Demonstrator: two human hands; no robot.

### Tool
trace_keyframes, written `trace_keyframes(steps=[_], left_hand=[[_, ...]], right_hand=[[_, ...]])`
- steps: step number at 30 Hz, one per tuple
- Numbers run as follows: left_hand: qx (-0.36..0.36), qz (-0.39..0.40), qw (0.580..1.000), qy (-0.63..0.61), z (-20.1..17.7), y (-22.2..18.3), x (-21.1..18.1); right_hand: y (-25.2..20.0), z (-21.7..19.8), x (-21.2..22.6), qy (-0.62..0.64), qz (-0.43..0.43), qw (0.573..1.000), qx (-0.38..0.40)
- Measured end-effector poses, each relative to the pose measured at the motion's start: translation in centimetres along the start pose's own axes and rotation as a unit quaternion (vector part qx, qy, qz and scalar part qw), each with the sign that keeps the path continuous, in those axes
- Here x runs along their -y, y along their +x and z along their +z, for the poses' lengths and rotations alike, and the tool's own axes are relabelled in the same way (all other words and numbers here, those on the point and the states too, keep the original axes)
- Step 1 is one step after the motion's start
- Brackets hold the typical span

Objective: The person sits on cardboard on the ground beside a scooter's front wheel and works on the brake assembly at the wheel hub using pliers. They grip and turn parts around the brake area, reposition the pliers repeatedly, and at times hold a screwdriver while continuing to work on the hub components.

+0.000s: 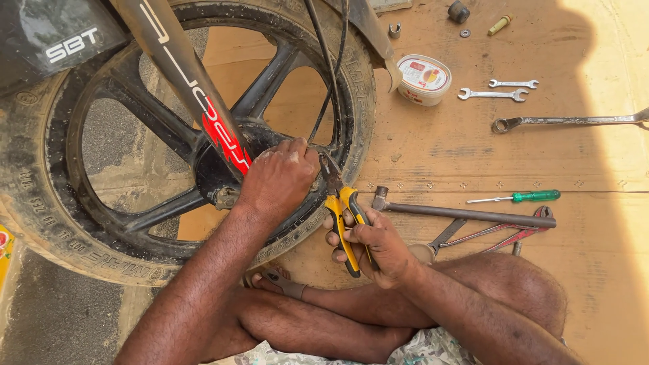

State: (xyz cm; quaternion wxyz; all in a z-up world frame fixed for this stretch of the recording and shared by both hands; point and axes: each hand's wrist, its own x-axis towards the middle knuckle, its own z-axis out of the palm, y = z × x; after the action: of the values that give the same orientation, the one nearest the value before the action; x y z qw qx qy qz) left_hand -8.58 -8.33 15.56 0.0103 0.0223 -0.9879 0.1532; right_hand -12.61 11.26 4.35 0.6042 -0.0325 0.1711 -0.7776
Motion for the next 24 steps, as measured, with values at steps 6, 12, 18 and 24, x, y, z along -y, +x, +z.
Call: trace_keyframes(steps=[6,12,18,24], left_hand=[[0.015,-0.022,0.999,-0.025,-0.1,0.4,-0.1],[0.038,-0.053,0.995,-0.070,-0.5,0.8,0.1],[0.018,-0.058,0.995,-0.083,-0.5,1.2,-0.2],[0.062,-0.059,0.995,-0.049,-0.5,1.5,-0.4]], right_hand=[[-0.1,-0.7,1.8,0.227,0.079,0.967,0.089],[0.0,-1.0,2.7,0.328,0.137,0.925,0.136],[0.6,-0.3,1.7,-0.028,0.018,0.999,0.002],[1.1,-3.2,-0.1,-0.417,-0.063,0.901,-0.105]])
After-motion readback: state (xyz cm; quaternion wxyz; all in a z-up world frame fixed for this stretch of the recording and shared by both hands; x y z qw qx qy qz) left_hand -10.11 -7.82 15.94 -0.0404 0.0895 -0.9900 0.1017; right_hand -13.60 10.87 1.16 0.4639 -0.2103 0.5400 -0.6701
